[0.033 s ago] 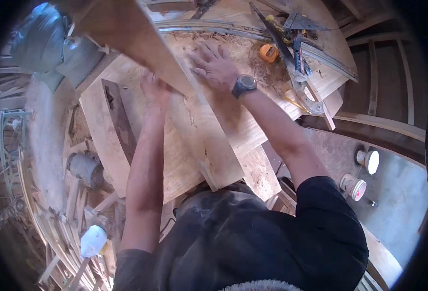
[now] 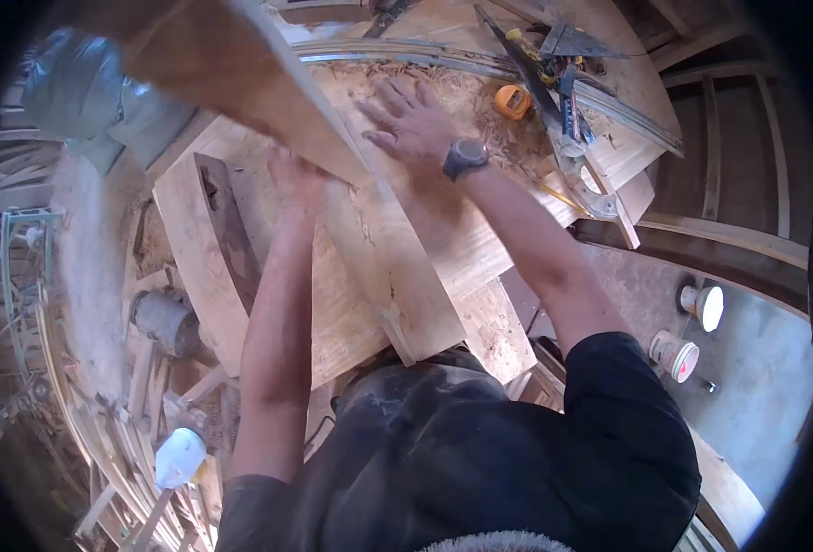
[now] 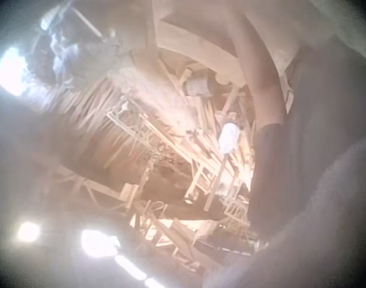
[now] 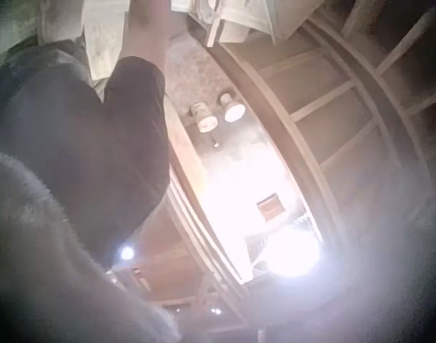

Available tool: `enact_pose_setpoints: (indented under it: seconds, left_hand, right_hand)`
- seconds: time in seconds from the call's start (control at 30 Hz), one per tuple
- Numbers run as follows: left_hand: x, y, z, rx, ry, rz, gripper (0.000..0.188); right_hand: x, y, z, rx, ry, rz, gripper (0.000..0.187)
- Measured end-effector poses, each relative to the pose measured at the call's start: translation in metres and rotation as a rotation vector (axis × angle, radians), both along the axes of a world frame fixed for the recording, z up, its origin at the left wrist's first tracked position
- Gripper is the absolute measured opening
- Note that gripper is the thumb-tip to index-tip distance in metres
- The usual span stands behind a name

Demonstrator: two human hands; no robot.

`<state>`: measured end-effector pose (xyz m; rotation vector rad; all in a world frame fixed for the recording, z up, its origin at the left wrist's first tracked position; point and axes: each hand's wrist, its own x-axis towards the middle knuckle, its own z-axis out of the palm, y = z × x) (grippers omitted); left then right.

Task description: The person uses a hammer and a chisel to carve a slot into a block of wood, fits a second piece of wood into the slot to form a joint, and uses a square to check the alignment of the pieces.

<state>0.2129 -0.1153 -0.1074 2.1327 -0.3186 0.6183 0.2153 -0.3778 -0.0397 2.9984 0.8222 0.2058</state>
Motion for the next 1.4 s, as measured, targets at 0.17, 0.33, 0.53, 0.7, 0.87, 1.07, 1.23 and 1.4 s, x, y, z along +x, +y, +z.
enact_pose_setpoints:
  seconds: [0.17, 0.33, 0.53, 0.7, 0.87, 1.07, 1.23, 1.4]
  left_hand:
    - [0.02, 0.106, -0.093, 0.671, 0.049, 0.067, 0.056]
    - [0.021, 0.113, -0.124, 1.058, 0.525, -0.004, 0.06]
    - [0.012, 0.028, -0.048, 0.665, 0.005, -0.016, 0.05]
    - [-0.012, 0.013, 0.031, -0.441, -0.01, 0.075, 0.032]
    - [-0.018, -0.034, 0.13, 0.136, 0.103, 0.119, 0.056]
    - [-0.011, -0.02, 0.128, -0.157, 0.302, 0.116, 0.037]
    - [-0.049, -0.043, 0.123, -0.33, 0.184, 0.36, 0.048]
    - [-0.13, -0.047, 0.113, -0.597, 0.5, 0.208, 0.055]
  right_hand:
    - [0.051, -0.03, -0.011, 0.228, 0.012, 0.155, 0.062]
    - [0.056, -0.058, -0.004, 0.15, 0.091, 0.23, 0.057]
    - [0.047, -0.104, -0.024, 0.19, 0.063, 0.173, 0.062]
    - [-0.015, -0.019, -0.007, 0.161, -0.078, 0.013, 0.056]
    - [-0.079, -0.062, -0.007, 0.214, 0.011, -0.549, 0.065]
    - [-0.114, 0.007, 0.041, 1.008, 0.278, -0.292, 0.058]
    - [-0.1, 0.04, 0.057, 1.133, 0.563, -0.071, 0.058]
    - [-0.11, 0.061, 0.077, 1.045, 0.608, -0.13, 0.059]
